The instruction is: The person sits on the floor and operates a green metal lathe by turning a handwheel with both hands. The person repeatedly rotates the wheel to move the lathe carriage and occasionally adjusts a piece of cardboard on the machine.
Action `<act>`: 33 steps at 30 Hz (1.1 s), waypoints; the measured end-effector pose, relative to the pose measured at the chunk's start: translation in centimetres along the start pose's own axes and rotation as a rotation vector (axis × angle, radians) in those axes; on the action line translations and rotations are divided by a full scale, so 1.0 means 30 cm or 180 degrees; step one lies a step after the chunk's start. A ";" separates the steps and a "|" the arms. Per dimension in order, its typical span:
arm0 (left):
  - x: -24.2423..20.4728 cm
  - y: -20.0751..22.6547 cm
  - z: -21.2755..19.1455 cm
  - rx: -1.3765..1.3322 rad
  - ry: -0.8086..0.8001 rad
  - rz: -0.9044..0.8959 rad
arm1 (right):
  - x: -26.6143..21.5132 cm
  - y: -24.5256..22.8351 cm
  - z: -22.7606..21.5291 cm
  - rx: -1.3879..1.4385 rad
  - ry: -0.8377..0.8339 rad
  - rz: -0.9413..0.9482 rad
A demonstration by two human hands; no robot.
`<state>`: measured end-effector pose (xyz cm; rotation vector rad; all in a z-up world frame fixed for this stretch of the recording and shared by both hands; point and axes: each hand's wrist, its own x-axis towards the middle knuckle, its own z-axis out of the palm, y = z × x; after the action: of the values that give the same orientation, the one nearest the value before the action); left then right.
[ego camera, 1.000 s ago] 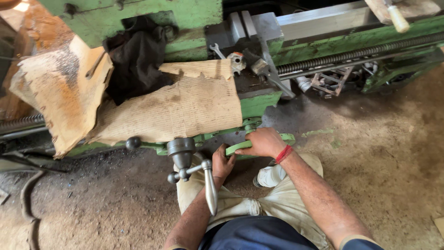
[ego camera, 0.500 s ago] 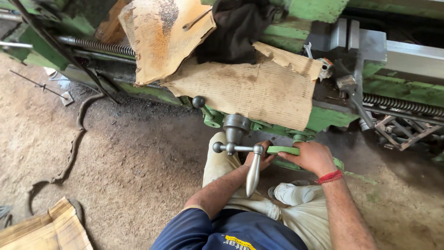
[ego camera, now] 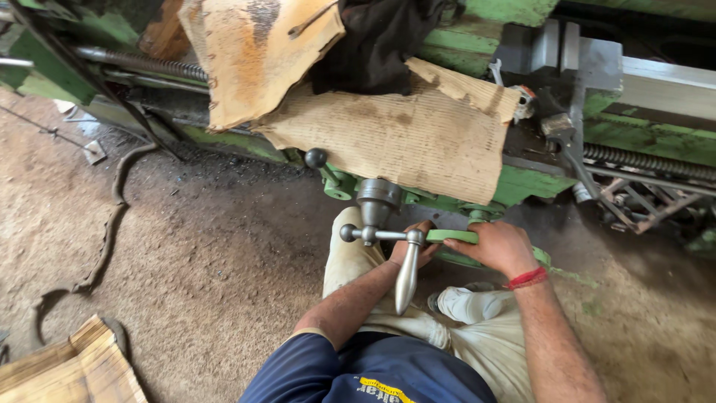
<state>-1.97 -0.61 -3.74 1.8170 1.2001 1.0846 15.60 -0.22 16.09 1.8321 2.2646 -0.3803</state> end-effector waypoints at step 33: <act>-0.006 -0.083 0.042 0.0092 0.0068 -0.0116 | 0.044 0.078 0.151 0.0116 0.0847 -0.0321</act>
<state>-1.76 -0.06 -6.47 1.8025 1.2627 1.0738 17.60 -0.01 11.22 1.8897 2.5479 -0.2043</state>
